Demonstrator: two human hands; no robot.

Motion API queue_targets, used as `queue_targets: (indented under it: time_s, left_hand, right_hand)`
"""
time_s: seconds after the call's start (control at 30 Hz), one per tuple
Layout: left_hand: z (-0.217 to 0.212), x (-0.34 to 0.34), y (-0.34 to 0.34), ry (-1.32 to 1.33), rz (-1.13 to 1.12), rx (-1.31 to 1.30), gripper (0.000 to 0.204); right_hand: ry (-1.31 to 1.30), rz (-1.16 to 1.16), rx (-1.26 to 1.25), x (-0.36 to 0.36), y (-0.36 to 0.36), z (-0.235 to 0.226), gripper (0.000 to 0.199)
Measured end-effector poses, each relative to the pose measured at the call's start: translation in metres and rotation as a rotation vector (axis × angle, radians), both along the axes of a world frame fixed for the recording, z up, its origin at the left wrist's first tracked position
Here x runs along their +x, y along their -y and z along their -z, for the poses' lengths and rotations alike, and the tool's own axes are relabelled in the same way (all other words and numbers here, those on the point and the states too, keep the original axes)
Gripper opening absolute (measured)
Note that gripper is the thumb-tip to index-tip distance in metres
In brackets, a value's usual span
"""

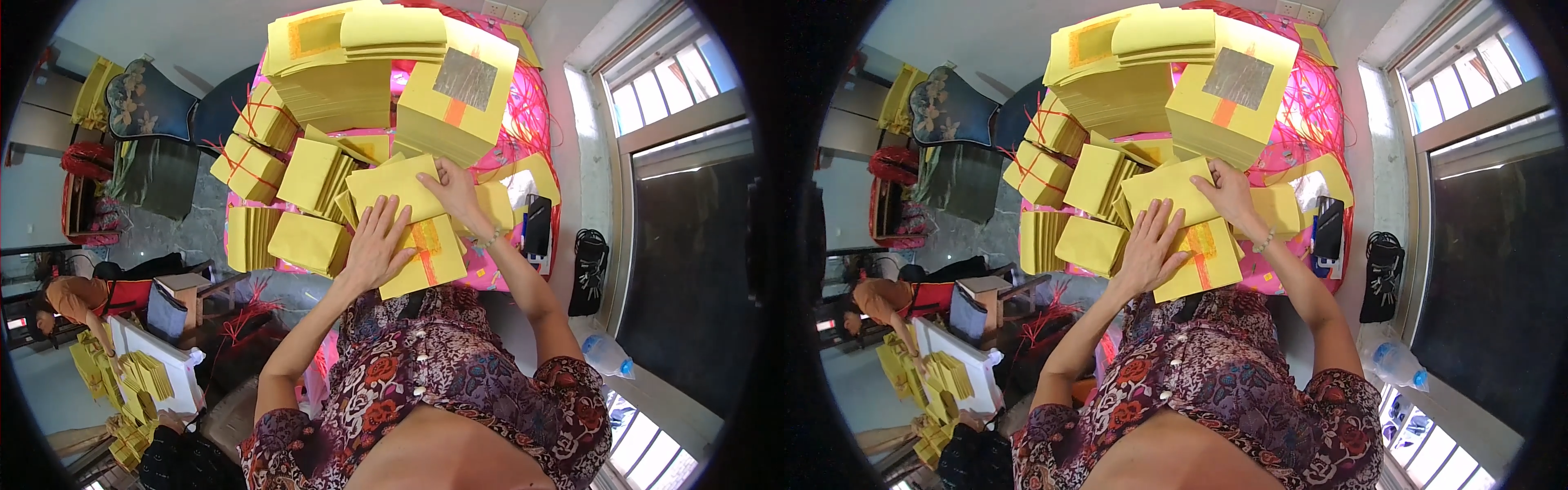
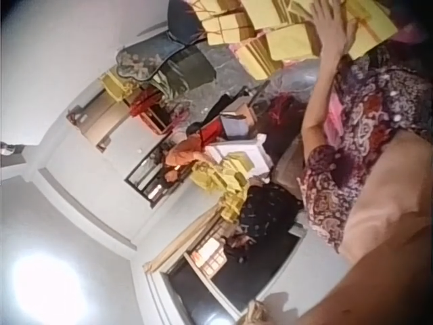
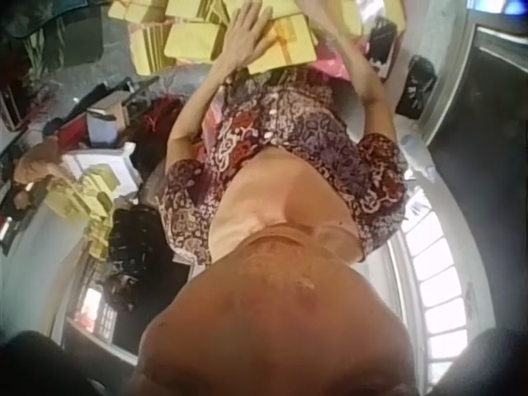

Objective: Bundling and tying stacks of yellow joss paper using red ribbons.

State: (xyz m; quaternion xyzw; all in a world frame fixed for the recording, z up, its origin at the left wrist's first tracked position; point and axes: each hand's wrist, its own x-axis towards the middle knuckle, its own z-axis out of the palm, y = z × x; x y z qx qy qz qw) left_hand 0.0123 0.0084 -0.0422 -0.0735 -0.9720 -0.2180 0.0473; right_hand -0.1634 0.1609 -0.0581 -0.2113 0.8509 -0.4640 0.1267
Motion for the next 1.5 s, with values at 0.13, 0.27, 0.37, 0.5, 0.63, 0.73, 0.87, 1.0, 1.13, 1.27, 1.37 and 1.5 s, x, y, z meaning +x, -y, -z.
queue_targets:
  time_s: [0.13, 0.27, 0.37, 0.5, 0.63, 0.73, 0.87, 1.0, 1.13, 1.27, 1.37, 1.5]
  left_hand:
    - [0.002, -0.002, 0.003, 0.039, 0.025, 0.006, 0.079]
    - [0.004, -0.001, 0.004, 0.063, 0.033, -0.014, 0.082]
    - [0.004, -0.001, 0.003, 0.072, 0.033, -0.008, 0.083]
    - [0.006, -0.001, 0.001, 0.084, 0.026, -0.017, 0.085]
    - [0.007, -0.001, 0.001, 0.08, 0.028, -0.026, 0.086]
    - [0.009, -0.001, 0.001, 0.084, 0.031, -0.035, 0.086]
    - [0.013, -0.001, 0.002, 0.091, 0.027, -0.044, 0.089]
    - [0.015, -0.002, 0.002, 0.122, 0.036, -0.028, 0.09]
    - [0.017, -0.001, 0.0, 0.085, 0.027, -0.056, 0.092]
    - [0.015, -0.001, -0.002, 0.094, 0.018, -0.038, 0.093]
    - [0.017, -0.001, -0.002, 0.096, 0.018, -0.038, 0.094]
    - [0.015, -0.002, -0.003, 0.107, 0.019, -0.042, 0.094]
  right_hand:
    - [-0.021, 0.059, -0.056, 0.001, 0.001, 0.006, 0.035]
    - [0.019, 0.057, -0.057, 0.002, 0.002, 0.002, 0.035]
    - [0.007, 0.075, -0.06, 0.001, 0.002, 0.008, 0.035]
    - [0.042, 0.091, -0.091, -0.002, 0.002, 0.023, 0.034]
    - [0.071, 0.106, -0.158, -0.002, 0.003, 0.028, 0.034]
    - [0.075, 0.109, -0.131, -0.001, 0.004, 0.024, 0.034]
    - [-0.519, 0.218, -0.007, 0.015, 0.006, -0.011, 0.027]
    - [-0.638, 0.033, 0.023, 0.036, -0.009, -0.032, 0.022]
    - [-0.472, -0.316, 0.075, 0.043, -0.016, -0.016, 0.021]
    - [-0.421, -0.337, 0.018, 0.038, -0.017, -0.003, 0.02]
    - [-0.359, -0.367, -0.033, 0.033, -0.017, 0.001, 0.023]
    - [-0.35, -0.363, -0.048, 0.031, -0.018, 0.007, 0.024]
